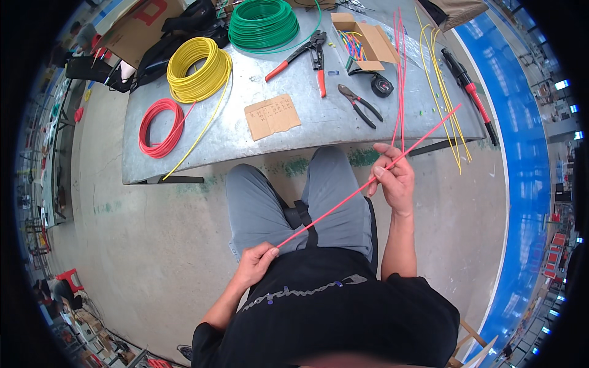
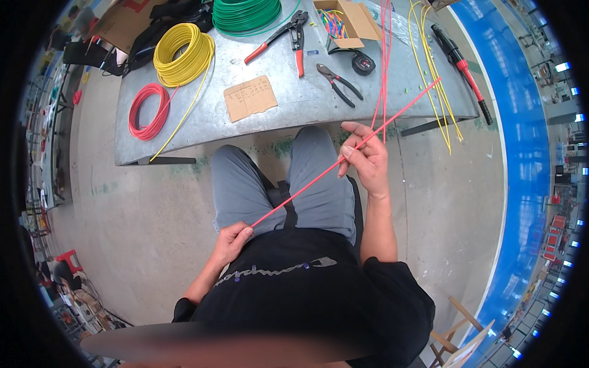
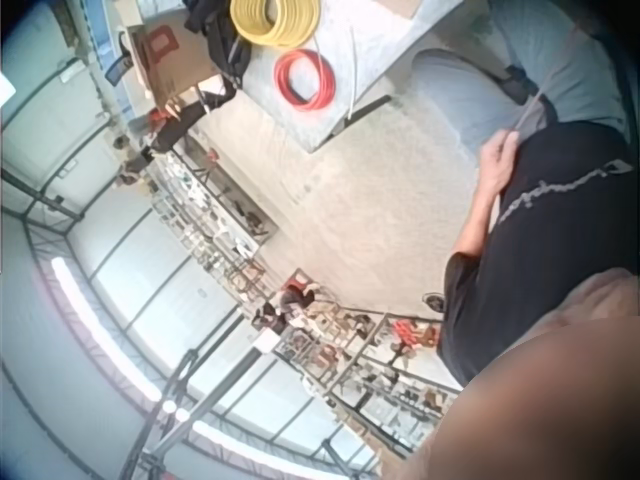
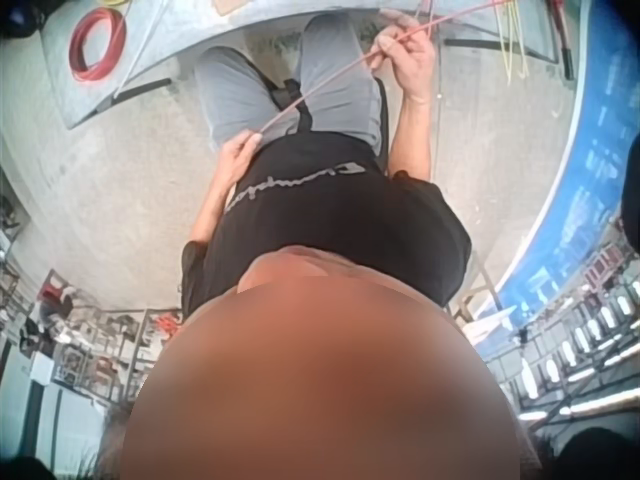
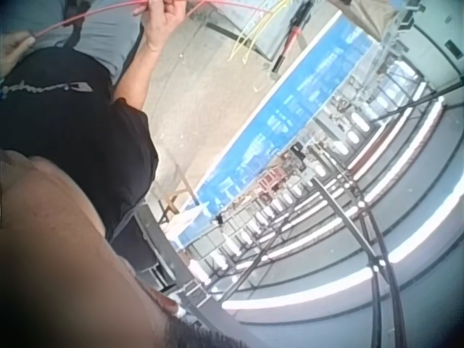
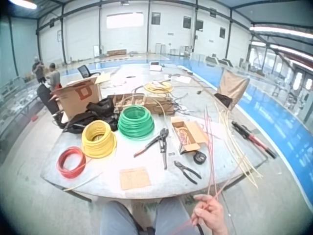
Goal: The person measures and cuts red and green wires to length using a tape measure and wire cutters. They handle multiple wire segments, align them, and place cut pieces on the table.
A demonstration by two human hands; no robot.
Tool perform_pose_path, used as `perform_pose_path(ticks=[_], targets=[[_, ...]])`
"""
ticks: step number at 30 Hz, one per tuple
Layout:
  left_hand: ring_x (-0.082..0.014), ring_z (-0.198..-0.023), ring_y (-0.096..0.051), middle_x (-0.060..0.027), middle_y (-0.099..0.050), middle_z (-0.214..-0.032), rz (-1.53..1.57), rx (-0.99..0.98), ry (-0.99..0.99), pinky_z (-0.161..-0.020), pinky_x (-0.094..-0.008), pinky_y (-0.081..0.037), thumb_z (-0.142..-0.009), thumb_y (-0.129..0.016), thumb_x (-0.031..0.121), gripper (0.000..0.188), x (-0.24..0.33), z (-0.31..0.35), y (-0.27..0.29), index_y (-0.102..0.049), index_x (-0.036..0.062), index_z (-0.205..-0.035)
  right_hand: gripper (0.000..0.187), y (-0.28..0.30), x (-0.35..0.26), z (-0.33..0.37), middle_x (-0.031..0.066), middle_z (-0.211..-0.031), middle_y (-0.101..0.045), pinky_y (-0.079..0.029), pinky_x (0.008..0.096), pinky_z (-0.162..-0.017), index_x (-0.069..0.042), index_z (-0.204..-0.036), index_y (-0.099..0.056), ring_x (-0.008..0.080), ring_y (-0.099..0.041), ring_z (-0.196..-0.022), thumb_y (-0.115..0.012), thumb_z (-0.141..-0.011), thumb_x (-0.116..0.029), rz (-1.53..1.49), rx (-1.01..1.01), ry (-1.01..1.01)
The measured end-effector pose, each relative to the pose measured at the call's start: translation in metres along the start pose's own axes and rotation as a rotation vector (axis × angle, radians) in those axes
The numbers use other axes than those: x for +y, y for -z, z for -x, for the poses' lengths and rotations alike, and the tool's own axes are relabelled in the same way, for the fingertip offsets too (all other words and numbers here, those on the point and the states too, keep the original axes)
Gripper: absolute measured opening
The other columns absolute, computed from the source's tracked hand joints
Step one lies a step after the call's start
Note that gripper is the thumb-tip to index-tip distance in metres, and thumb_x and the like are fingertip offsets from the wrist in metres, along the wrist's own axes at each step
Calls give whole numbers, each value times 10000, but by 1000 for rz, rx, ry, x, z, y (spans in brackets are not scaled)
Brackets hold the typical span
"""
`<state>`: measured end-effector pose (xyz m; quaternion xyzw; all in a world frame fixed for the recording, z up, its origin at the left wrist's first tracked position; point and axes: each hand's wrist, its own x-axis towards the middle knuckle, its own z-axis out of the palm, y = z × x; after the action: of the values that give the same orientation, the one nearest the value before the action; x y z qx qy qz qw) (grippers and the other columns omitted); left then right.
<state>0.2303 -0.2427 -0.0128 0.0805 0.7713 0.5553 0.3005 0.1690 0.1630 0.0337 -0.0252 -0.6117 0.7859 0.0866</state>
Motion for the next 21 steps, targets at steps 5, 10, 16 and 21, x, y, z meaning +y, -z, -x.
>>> perform_pose_path(ticks=[5,10,16,21], targets=[[-96,-753,-603,-41,-682,-791,33,2,-5,-701,-287,-509,-1074,-664,192,231,-4,-1,-1,-719,-5,-967,450,0,0,1,101,-823,-670,-553,277,-539,84,-1427,-514,161,-652,-572,-612,-998,-10,-10,4,-2],[-94,-759,-603,-41,-683,-798,59,12,-10,-705,-288,-510,-1072,-671,200,230,-7,-2,-2,-720,-3,-975,462,-2,1,1,95,-816,-666,-555,282,-535,79,-1438,-513,161,-651,-567,-611,-994,-5,-23,13,0],[-102,-746,-597,-56,-670,-789,-46,-21,21,-688,-300,-505,-1058,-694,213,226,-5,-5,8,-724,2,-984,514,0,2,-2,80,-799,-642,-558,293,-528,76,-1478,-493,158,-641,-558,-611,-982,10,-30,38,-13],[-137,-708,-598,-68,-659,-775,-133,-9,-7,-661,-316,-498,-1035,-718,200,201,2,-6,17,-729,7,-981,534,6,-1,-5,72,-782,-617,-556,298,-520,76,-1488,-486,154,-626,-553,-619,-974,16,-81,47,15]])
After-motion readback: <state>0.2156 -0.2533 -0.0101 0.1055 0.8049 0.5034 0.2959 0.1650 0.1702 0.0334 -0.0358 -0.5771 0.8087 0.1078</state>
